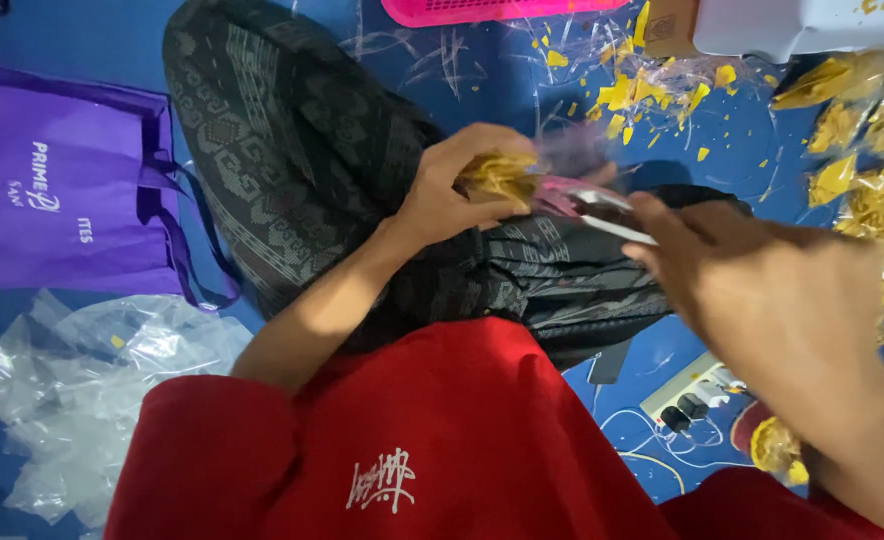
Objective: Filling small plastic bags with chips using tongs, weighing them on a scale, and sealing them with a hand sealer.
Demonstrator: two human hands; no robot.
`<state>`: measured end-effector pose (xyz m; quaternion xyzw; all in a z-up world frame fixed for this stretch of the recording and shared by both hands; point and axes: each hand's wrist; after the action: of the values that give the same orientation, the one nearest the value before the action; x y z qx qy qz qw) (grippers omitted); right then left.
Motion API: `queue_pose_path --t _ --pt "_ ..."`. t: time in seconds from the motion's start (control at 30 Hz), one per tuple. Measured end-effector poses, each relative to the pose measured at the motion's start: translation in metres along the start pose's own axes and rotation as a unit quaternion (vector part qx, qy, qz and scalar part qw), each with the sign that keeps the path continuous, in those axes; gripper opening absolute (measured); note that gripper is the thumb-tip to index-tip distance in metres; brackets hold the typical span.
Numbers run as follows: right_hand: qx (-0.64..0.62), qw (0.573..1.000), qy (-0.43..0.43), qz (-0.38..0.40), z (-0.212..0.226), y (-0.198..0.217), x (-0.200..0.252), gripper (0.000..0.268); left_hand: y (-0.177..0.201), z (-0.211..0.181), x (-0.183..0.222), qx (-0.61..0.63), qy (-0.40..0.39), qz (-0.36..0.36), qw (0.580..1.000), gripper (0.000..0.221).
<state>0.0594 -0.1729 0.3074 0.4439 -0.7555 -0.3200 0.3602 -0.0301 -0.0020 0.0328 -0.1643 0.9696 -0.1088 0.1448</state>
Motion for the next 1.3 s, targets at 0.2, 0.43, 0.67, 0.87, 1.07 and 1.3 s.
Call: queue_pose_path --t 0.2,0.43,0.67,0.87,1.07,1.3 --pt "-0.126 0.989 -0.077 0.026 -0.027 0.003 0.007 0.035 0.004 0.012 -0.004 0.006 0.053 -0.025 0.998 0.056" --pt "-0.407 0.878 -0.157 -0.197 -0.117 -0.088 0.069 0.041 0.007 0.082 0.011 0.131 0.178 -0.109 0.969 0.051" --pt "-0.337 0.882 -0.286 -0.166 -0.258 -0.308 0.166 0.022 0.014 0.098 0.007 0.079 0.176 -0.076 0.978 0.041" --pt "-0.021 0.926 -0.327 -0.188 -0.23 -0.195 0.105 0.026 0.026 0.111 0.01 0.128 0.225 -0.077 0.963 0.048" --pt "0.356 0.866 -0.312 -0.164 -0.22 -0.169 0.059 0.044 0.023 0.102 -0.003 0.348 0.229 -0.073 0.906 0.046" --pt "0.202 0.891 -0.325 -0.242 -0.215 -0.174 0.022 0.045 0.028 0.103 0.0 0.446 0.255 -0.049 0.857 0.037"
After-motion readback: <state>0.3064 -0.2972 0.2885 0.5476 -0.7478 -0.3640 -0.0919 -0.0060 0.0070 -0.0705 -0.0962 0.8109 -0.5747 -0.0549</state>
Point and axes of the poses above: each hand's wrist, its own x-axis away from the middle knuckle, its own y-axis out of the back of the hand, z = x × y, and after that the axes turned 9 degrees about -z, right-handed
